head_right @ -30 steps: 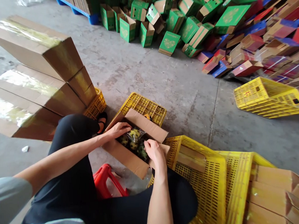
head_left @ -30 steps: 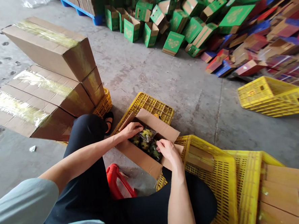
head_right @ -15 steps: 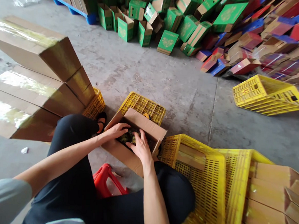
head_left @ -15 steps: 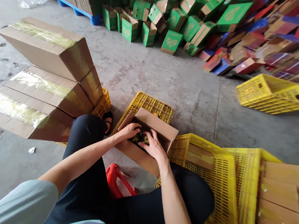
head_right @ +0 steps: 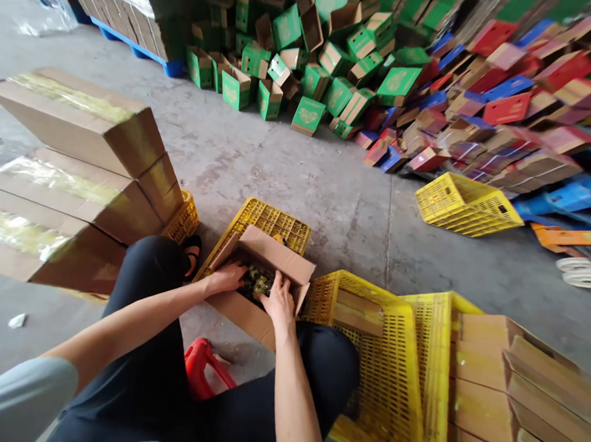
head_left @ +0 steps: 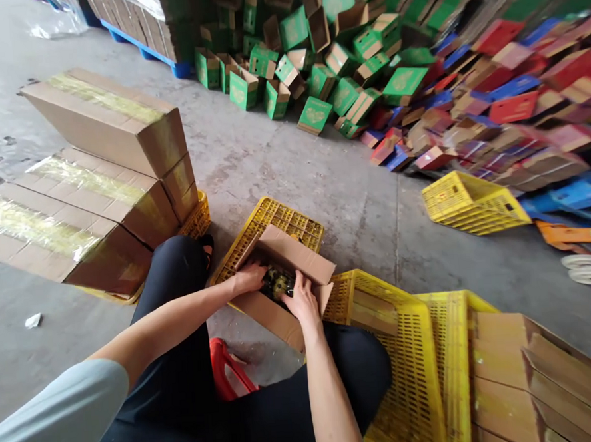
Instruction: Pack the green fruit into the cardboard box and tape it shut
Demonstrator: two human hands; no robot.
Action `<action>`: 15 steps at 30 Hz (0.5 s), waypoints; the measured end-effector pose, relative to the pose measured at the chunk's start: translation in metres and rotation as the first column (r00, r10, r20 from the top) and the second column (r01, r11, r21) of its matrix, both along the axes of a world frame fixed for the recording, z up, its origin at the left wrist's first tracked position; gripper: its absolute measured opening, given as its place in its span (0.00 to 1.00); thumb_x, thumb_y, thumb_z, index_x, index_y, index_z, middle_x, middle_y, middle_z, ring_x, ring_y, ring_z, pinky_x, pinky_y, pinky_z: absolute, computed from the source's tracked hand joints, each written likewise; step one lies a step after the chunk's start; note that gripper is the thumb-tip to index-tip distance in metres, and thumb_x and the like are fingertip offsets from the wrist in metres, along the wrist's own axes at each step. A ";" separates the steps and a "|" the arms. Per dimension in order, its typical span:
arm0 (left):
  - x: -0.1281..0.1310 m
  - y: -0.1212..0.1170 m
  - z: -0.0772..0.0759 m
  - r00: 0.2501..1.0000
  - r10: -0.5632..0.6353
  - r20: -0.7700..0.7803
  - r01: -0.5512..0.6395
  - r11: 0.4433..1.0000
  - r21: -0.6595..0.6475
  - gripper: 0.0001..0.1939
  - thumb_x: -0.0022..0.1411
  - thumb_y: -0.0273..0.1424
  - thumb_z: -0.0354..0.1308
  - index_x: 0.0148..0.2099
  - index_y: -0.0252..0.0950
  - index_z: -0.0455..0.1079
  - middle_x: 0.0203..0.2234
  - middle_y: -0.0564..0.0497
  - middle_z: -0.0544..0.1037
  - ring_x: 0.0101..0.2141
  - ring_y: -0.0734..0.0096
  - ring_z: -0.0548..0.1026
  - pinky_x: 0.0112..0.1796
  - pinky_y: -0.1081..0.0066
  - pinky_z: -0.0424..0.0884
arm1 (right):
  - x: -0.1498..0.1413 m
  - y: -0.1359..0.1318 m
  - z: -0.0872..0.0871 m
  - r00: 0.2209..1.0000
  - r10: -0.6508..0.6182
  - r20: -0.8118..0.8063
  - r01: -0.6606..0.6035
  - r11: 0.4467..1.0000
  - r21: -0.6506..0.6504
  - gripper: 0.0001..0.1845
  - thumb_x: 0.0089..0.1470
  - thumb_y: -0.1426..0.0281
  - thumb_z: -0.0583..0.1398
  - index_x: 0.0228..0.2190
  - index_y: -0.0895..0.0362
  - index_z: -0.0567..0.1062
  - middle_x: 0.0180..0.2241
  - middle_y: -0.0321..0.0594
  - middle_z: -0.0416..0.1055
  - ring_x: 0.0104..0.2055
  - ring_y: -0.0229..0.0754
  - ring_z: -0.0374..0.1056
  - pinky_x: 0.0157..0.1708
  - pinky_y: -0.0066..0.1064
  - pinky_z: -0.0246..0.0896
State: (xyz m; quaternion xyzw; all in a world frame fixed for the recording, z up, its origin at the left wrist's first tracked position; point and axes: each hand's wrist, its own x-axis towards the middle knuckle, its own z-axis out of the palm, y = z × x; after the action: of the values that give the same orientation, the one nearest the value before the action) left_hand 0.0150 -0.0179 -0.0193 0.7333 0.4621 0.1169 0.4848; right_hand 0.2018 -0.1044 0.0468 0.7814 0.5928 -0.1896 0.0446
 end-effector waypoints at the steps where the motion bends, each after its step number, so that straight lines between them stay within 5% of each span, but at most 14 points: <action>1: 0.000 -0.002 0.004 1.000 0.005 0.012 -0.005 1.000 0.016 0.15 0.58 0.37 0.73 0.43 0.34 0.80 0.44 0.35 0.80 0.54 0.37 0.73 0.61 0.49 0.62 | -0.005 -0.003 -0.001 1.000 0.001 0.022 -0.001 1.000 -0.010 0.43 0.59 0.60 0.67 0.69 0.53 0.58 0.62 0.57 0.65 0.54 0.58 0.76 0.51 0.39 0.68; 8: -0.012 -0.041 0.038 0.999 0.049 0.019 -0.050 0.994 0.102 0.15 0.69 0.41 0.66 0.44 0.32 0.79 0.39 0.41 0.79 0.48 0.47 0.78 0.51 0.61 0.71 | -0.029 -0.040 -0.008 0.992 -0.103 0.079 0.091 0.985 0.147 0.31 0.59 0.61 0.67 0.62 0.50 0.71 0.58 0.51 0.70 0.53 0.55 0.76 0.52 0.38 0.67; 15: -0.036 -0.095 0.041 0.974 0.151 -0.167 -0.131 0.984 0.123 0.19 0.74 0.38 0.62 0.62 0.36 0.71 0.57 0.43 0.75 0.51 0.58 0.78 0.51 0.53 0.78 | -0.042 -0.081 -0.013 0.990 -0.137 0.033 0.123 0.954 0.272 0.31 0.60 0.64 0.66 0.63 0.55 0.70 0.57 0.52 0.72 0.59 0.51 0.72 0.57 0.34 0.64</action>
State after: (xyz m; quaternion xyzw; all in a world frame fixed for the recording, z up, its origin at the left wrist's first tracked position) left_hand -0.0209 -0.1132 0.0214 0.7319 0.5467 0.1117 0.3911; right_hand 0.1598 -0.1857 0.0336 0.8222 0.5589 -0.0898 -0.0592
